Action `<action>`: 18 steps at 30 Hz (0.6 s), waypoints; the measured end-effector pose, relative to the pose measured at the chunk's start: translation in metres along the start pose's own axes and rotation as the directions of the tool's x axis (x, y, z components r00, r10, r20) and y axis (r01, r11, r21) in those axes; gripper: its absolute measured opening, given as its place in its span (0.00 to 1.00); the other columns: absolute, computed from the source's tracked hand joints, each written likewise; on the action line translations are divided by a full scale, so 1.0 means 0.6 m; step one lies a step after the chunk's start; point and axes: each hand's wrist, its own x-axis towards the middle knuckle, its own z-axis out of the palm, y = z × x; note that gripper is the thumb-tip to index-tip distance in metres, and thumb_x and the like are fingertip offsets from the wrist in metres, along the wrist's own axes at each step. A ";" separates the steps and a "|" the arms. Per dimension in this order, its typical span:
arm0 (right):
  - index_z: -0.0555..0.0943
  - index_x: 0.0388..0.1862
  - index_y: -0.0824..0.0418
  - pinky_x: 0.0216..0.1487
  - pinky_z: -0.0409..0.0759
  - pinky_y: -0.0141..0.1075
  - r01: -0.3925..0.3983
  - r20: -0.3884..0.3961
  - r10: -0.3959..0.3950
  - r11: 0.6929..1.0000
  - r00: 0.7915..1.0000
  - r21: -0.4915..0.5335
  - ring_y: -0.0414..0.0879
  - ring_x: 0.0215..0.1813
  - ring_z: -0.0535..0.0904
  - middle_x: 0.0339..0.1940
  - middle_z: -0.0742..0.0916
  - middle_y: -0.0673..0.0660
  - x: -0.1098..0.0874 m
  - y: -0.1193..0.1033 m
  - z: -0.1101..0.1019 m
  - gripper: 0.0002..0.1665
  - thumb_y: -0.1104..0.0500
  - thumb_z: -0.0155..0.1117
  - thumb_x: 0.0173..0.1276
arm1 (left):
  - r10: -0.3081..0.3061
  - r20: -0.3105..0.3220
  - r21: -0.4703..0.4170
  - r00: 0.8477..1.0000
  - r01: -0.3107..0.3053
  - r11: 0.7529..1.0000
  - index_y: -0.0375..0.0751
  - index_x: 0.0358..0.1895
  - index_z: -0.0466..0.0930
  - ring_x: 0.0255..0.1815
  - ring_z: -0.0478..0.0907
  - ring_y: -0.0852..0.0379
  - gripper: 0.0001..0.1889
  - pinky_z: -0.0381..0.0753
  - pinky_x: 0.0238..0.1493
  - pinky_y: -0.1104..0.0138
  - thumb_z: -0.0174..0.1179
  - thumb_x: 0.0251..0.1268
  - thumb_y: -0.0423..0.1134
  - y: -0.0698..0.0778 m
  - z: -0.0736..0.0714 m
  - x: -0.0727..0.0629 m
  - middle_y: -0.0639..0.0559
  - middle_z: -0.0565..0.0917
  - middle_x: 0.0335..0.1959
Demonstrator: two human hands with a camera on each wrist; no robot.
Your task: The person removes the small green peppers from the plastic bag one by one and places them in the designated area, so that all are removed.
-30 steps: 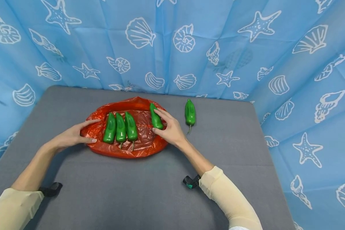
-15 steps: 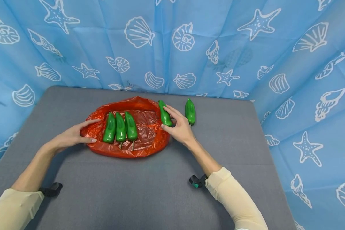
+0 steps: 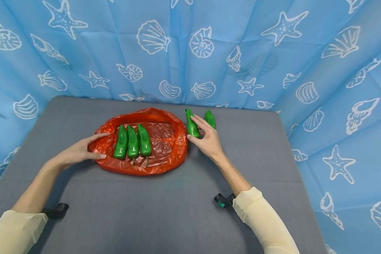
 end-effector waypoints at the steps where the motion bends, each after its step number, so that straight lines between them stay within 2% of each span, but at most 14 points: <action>1: 0.70 0.70 0.69 0.57 0.78 0.51 -0.006 -0.005 0.006 1.000 1.000 -0.006 0.59 0.58 0.76 0.74 0.69 0.66 -0.001 0.001 -0.002 0.36 0.70 0.69 0.63 | -0.002 -0.002 0.007 1.000 0.002 1.000 0.47 0.80 0.49 0.73 0.53 0.31 0.46 0.58 0.67 0.35 0.68 0.64 0.46 -0.002 0.000 -0.001 0.29 0.51 0.77; 4: 0.71 0.70 0.69 0.57 0.78 0.52 -0.018 -0.024 0.018 1.000 1.000 -0.016 0.60 0.59 0.76 0.74 0.70 0.66 -0.003 0.004 -0.008 0.35 0.69 0.69 0.63 | -0.001 -0.003 0.013 1.000 0.001 1.000 0.47 0.80 0.50 0.71 0.57 0.33 0.46 0.61 0.66 0.37 0.68 0.64 0.46 -0.005 -0.001 -0.001 0.29 0.52 0.76; 9: 0.71 0.70 0.69 0.58 0.76 0.55 -0.024 -0.045 0.023 0.999 0.999 -0.023 0.61 0.68 0.71 0.74 0.69 0.67 -0.006 0.010 -0.022 0.35 0.68 0.69 0.64 | -0.012 -0.003 0.015 1.000 0.012 1.000 0.47 0.80 0.49 0.70 0.57 0.33 0.46 0.60 0.66 0.37 0.68 0.64 0.47 -0.009 -0.002 0.000 0.29 0.52 0.76; 18: 0.71 0.70 0.69 0.60 0.76 0.54 -0.050 -0.061 0.048 0.998 0.997 -0.037 0.61 0.69 0.71 0.74 0.69 0.66 -0.008 0.021 -0.051 0.34 0.69 0.68 0.65 | -0.008 -0.001 0.005 1.000 0.008 1.000 0.48 0.80 0.49 0.74 0.52 0.31 0.47 0.56 0.67 0.34 0.68 0.64 0.48 -0.009 -0.002 0.001 0.29 0.48 0.77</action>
